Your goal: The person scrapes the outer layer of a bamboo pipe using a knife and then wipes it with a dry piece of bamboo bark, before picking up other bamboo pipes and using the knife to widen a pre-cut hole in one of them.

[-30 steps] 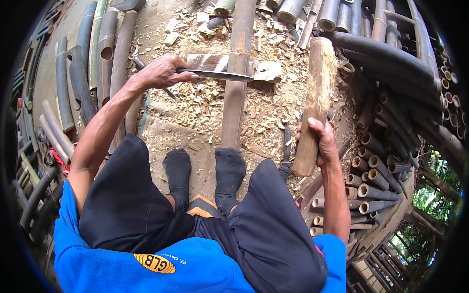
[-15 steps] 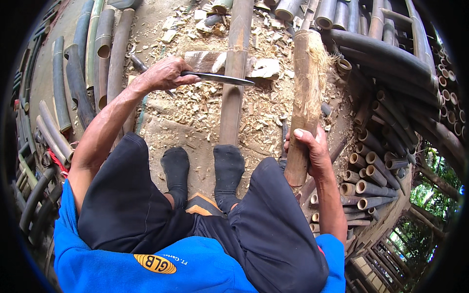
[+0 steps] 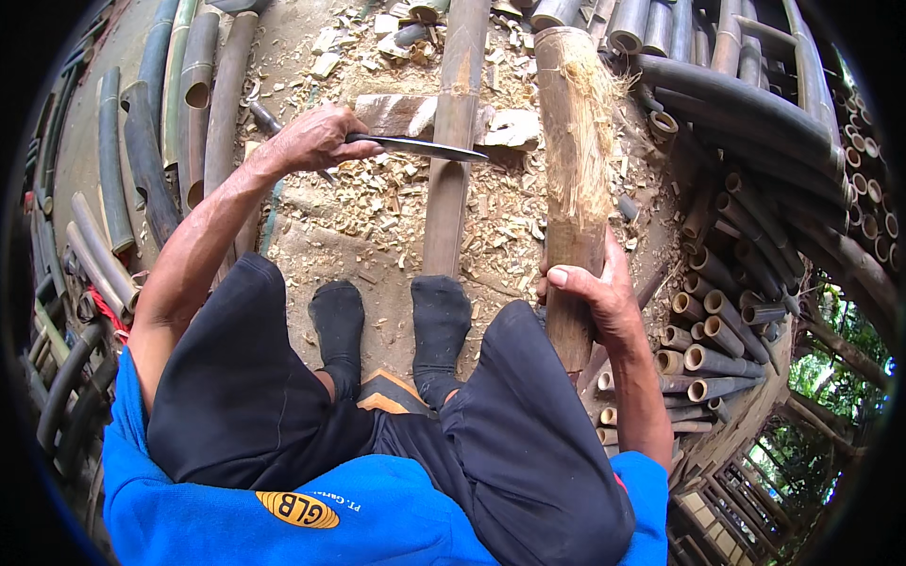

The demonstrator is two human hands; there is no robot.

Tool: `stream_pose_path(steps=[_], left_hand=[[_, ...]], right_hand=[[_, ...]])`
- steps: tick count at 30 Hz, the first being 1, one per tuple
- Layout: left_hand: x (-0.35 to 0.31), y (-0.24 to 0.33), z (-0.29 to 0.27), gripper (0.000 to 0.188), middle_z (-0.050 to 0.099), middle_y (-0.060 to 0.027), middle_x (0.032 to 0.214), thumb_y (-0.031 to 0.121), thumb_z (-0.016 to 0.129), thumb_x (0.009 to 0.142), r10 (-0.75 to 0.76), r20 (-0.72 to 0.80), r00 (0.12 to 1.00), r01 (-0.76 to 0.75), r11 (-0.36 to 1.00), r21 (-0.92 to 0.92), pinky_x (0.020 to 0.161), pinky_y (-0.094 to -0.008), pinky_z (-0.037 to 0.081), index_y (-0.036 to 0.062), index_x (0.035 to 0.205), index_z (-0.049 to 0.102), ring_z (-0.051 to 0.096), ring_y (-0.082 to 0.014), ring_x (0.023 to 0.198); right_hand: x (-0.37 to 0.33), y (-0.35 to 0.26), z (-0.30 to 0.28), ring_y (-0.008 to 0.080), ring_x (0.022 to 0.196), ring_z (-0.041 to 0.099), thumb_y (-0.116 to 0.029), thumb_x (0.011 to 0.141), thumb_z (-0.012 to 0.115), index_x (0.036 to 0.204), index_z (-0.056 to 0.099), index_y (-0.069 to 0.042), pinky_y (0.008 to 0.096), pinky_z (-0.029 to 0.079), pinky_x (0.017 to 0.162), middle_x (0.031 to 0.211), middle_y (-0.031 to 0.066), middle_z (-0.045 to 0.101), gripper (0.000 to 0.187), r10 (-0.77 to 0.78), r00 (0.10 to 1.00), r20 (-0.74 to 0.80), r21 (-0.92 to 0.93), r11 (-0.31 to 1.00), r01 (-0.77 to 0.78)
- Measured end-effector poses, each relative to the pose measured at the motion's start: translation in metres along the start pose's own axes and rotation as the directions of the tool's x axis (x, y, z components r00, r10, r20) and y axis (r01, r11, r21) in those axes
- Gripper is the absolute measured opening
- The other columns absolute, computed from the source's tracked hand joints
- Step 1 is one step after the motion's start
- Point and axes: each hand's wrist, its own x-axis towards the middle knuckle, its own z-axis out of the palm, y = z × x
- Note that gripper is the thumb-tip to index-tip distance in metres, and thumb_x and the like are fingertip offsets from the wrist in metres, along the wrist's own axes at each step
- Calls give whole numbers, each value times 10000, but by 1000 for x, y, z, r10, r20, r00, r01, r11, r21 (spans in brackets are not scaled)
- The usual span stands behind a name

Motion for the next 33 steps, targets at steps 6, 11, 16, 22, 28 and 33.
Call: stream_pose_path(steps=[6, 11, 16, 22, 28, 33], left_hand=[[2, -1, 0, 456, 596, -144, 600, 481, 682, 955, -9, 16, 1000, 8, 1000, 14, 571, -448, 454, 35, 955, 777, 581, -290, 553], [1, -4, 7, 422, 610, -145, 604, 455, 683, 959, 61, -59, 996, -55, 994, 96, 589, -451, 495, 45, 947, 783, 609, -292, 559], [-7, 3, 5, 430, 650, -179, 653, 428, 692, 954, -115, 17, 993, 109, 971, 212, 602, -460, 541, 20, 828, 748, 657, -325, 584], [10, 6, 16, 458, 654, -195, 646, 434, 710, 932, -51, 25, 998, 45, 982, 186, 603, -473, 541, 11, 758, 722, 673, -354, 614], [-4, -2, 2, 450, 618, -217, 615, 418, 709, 910, -69, 15, 998, 65, 981, 181, 588, -482, 512, -13, 779, 704, 655, -378, 585], [13, 7, 7, 488, 583, -206, 561, 437, 716, 910, 62, -35, 997, -56, 988, 147, 557, -473, 500, -10, 718, 688, 632, -372, 540]], right_hand=[[-4, -7, 2, 199, 801, 714, -132, 770, 813, 1497, 344, -12, 341, 600, 771, 1016, 129, 673, 874, -8, 1000, -4, 11, 1000, 8], [-9, -26, 2, 200, 913, 707, -139, 764, 824, 1499, 355, 6, 343, 579, 862, 1108, 132, 666, 884, -11, 1000, 18, -30, 999, 12], [-14, -74, 18, 243, 1230, 582, -69, 770, 818, 1553, 319, 16, 374, 424, 1096, 1368, 172, 572, 932, -477, 877, -55, -333, 837, 434], [100, 9, 2, 344, 899, 685, -268, 817, 756, 1166, 458, -11, 442, 565, 774, 962, 228, 664, 526, -218, 960, 173, -881, 401, 250], [13, -174, 21, 310, 1019, 651, -281, 801, 810, 1253, 513, 18, 448, 511, 947, 1053, 201, 656, 618, -666, 714, 217, -727, 378, 573], [58, -117, -4, 275, 1155, 619, -202, 835, 807, 1397, 449, 38, 360, 523, 974, 1257, 198, 620, 708, -992, 71, -109, -723, 128, 679]])
